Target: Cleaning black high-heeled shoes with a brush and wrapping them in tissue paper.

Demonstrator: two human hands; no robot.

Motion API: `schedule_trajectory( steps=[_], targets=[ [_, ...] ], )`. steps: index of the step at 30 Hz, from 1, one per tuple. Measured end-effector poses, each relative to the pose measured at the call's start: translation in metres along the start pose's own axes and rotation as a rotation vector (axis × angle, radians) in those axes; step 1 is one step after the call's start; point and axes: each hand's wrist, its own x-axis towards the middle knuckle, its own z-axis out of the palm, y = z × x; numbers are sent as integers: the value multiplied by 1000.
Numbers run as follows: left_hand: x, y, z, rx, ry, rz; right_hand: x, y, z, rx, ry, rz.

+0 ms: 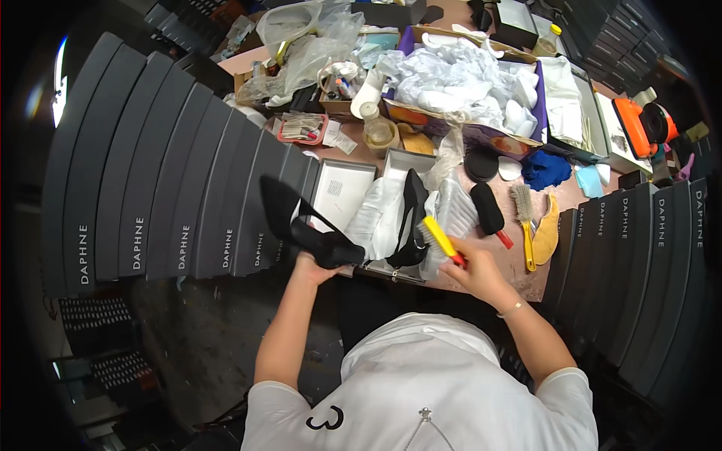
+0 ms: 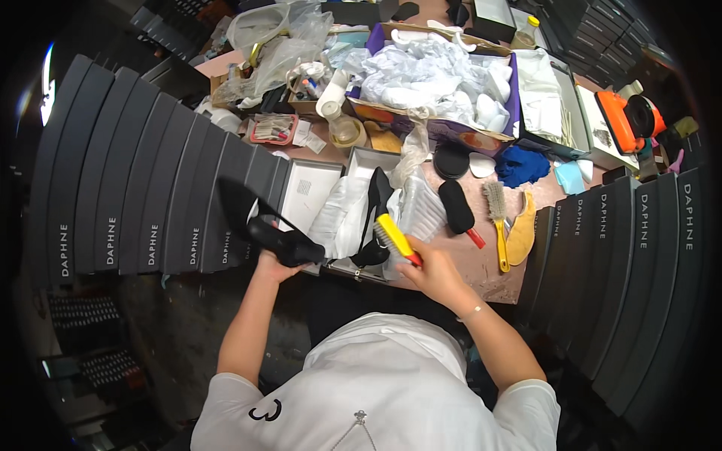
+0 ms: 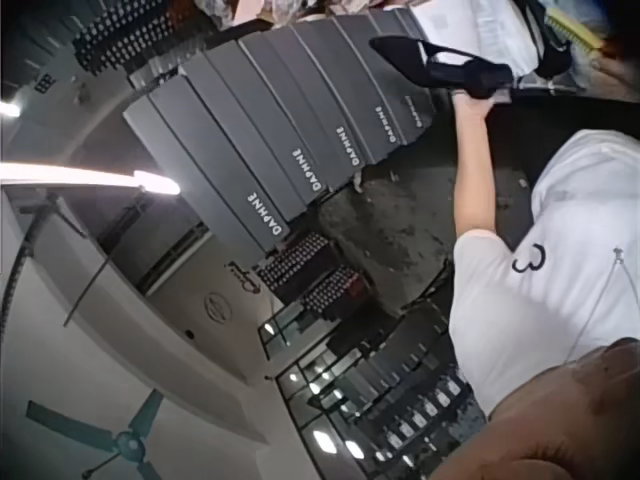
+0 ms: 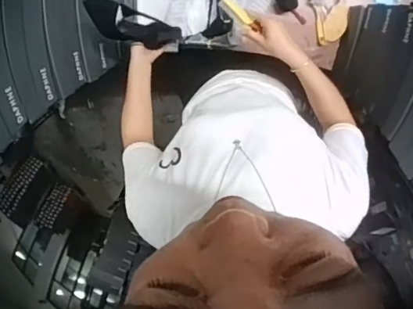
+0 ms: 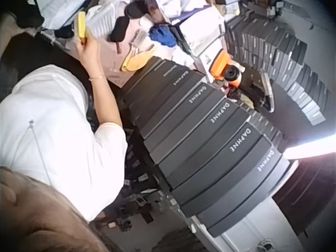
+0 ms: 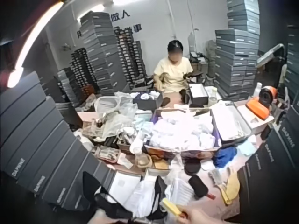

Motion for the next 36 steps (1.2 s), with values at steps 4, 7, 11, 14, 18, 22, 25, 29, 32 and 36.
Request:
schedule_trajectory(
  steps=[4,7,11,14,18,22,25,29,32,36],
  targets=[
    [62,28,-78,199,23,43,43,13,39,47,61,-211],
    [73,36,-90,116,119,32,85,10,51,-124,106,-274],
    [40,18,-78,115,153,249,142,24,60,-470,88,-228],
    [23,-29,-85,199,254,664,160,21,61,-626,-37,-109],
    [-28,-103,-61,237,29,574,162,17,61,-729,-150,-9],
    [-37,-142,-21,357,-211,485,151,22,50,-524,-42,-18],
    [-33,-141,-8,255,-303,363,127,19,26,-312,112,-55],
    [-30,-143,15,92,-305,96,105,7,4,-123,-33,-52],
    [-8,-144,18,23,-276,15,107,28,41,-103,-16,33],
    [-4,-143,25,193,-342,78,107,34,71,-413,-39,-23]
  ],
)
